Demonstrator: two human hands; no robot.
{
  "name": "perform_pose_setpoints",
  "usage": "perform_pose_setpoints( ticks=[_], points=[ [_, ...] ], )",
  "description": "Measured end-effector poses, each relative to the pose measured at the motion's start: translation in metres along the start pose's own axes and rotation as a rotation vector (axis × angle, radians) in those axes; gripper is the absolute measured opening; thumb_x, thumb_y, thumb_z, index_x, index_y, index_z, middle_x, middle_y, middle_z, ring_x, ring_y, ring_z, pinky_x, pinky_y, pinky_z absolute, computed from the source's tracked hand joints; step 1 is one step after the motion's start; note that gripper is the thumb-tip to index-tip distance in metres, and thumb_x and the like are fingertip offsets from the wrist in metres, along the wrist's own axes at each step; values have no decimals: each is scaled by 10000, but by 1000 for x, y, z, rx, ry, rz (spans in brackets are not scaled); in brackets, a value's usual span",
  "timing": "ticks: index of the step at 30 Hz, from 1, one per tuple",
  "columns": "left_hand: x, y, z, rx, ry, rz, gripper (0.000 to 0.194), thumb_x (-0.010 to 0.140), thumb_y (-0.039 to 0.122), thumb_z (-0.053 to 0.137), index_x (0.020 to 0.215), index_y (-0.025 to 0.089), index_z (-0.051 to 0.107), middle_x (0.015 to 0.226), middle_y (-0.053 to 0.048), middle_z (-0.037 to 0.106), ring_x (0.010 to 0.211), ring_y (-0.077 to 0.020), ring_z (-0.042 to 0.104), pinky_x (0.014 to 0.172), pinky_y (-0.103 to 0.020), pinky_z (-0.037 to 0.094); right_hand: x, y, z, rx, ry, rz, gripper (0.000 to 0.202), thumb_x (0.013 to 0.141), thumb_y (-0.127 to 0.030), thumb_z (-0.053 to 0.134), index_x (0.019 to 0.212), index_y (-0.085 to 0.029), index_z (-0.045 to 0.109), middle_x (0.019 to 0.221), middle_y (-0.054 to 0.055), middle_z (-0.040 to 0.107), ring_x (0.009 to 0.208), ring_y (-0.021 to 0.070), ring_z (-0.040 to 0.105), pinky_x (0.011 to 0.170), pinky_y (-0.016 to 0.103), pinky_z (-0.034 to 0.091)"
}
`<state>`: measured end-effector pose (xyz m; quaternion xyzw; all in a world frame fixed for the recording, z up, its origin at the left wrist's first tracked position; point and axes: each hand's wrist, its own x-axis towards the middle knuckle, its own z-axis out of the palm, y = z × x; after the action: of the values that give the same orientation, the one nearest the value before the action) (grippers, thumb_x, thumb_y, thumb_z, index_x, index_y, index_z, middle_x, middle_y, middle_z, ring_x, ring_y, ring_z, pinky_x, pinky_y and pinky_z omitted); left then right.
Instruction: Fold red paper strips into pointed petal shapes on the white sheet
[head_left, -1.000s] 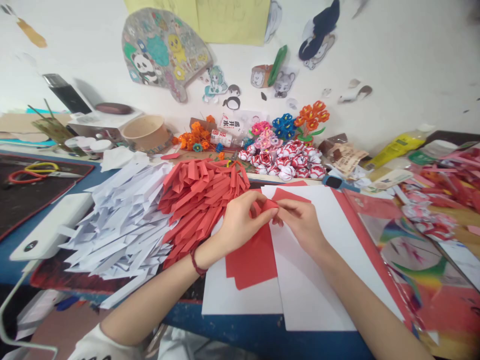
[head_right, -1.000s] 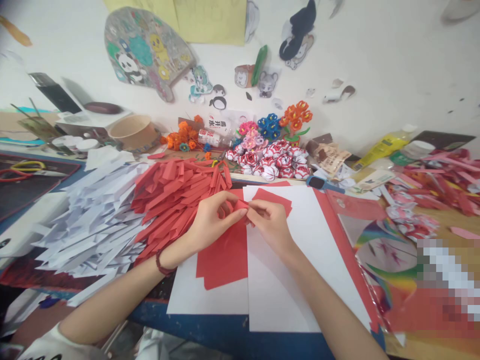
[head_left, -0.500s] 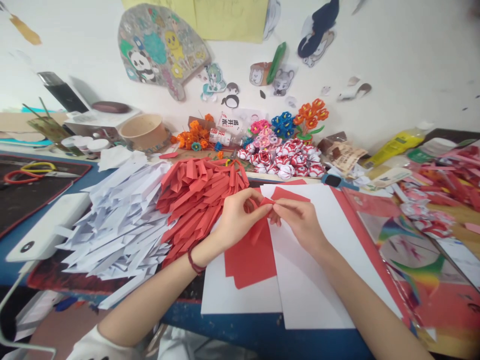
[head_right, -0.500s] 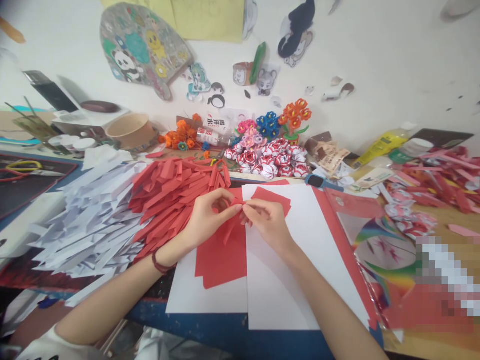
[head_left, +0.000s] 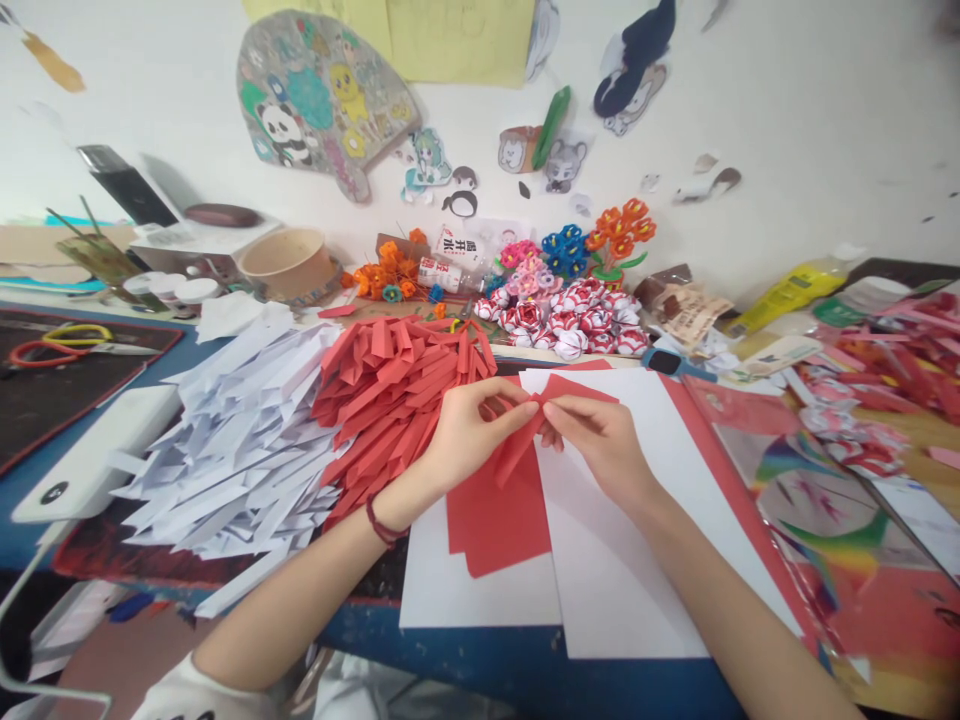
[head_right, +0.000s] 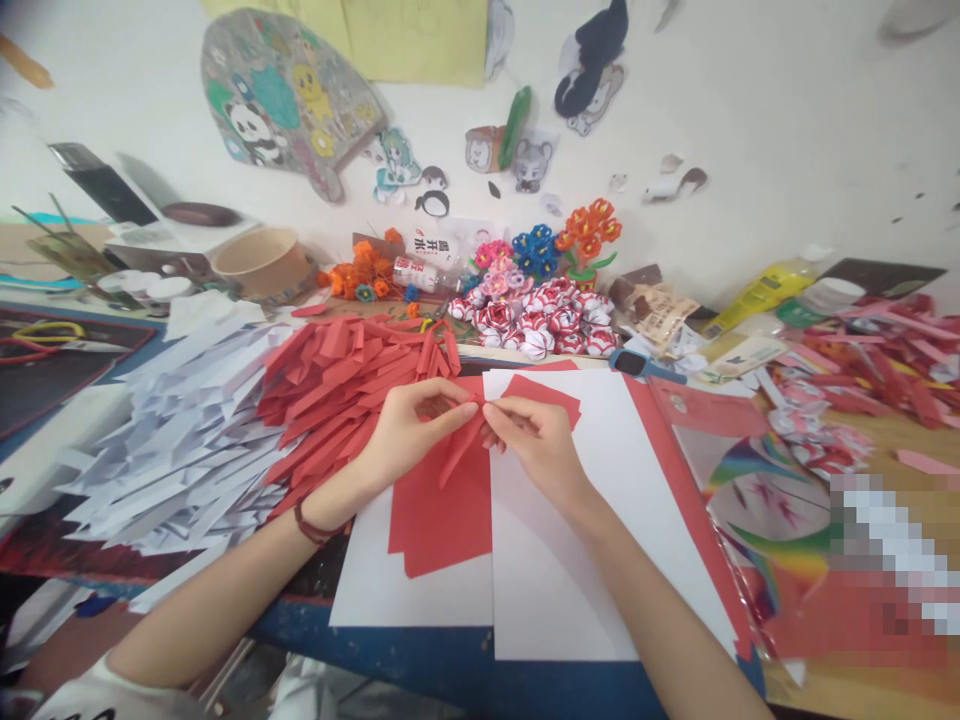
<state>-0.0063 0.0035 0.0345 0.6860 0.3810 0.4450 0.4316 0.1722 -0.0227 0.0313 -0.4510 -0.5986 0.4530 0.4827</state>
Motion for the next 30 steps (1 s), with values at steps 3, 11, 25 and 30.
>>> perform_pose_setpoints(
  ticks=[3,11,25,30],
  points=[
    [0,0,1,-40,12,-5,221,841,375,642,837,159,687,812,-36,699,716,-137,628,644,-229,472,-1,-1,1,-3,6,12,195,824,-360,670,771,-174,697,650,18,650,580,125,578,543,255,462],
    [0,2,1,-128,20,-55,242,833,382,653,825,142,682,809,-47,687,717,-133,612,658,-232,470,-1,1,-1,-35,13,35,200,814,-365,680,761,-174,707,652,17,651,560,114,566,522,245,451],
    [1,1,1,-150,61,-80,237,828,378,655,805,144,691,777,-40,677,679,-123,593,633,-227,471,-2,-1,0,-75,-6,40,205,820,-369,670,765,-175,705,675,18,658,570,115,572,535,246,463],
    [1,1,2,-160,67,-89,236,825,376,655,805,144,688,774,-42,677,679,-126,597,630,-229,474,-2,-1,1,-63,-4,43,198,813,-368,680,775,-176,707,685,18,659,568,111,572,534,243,467]
  ],
)
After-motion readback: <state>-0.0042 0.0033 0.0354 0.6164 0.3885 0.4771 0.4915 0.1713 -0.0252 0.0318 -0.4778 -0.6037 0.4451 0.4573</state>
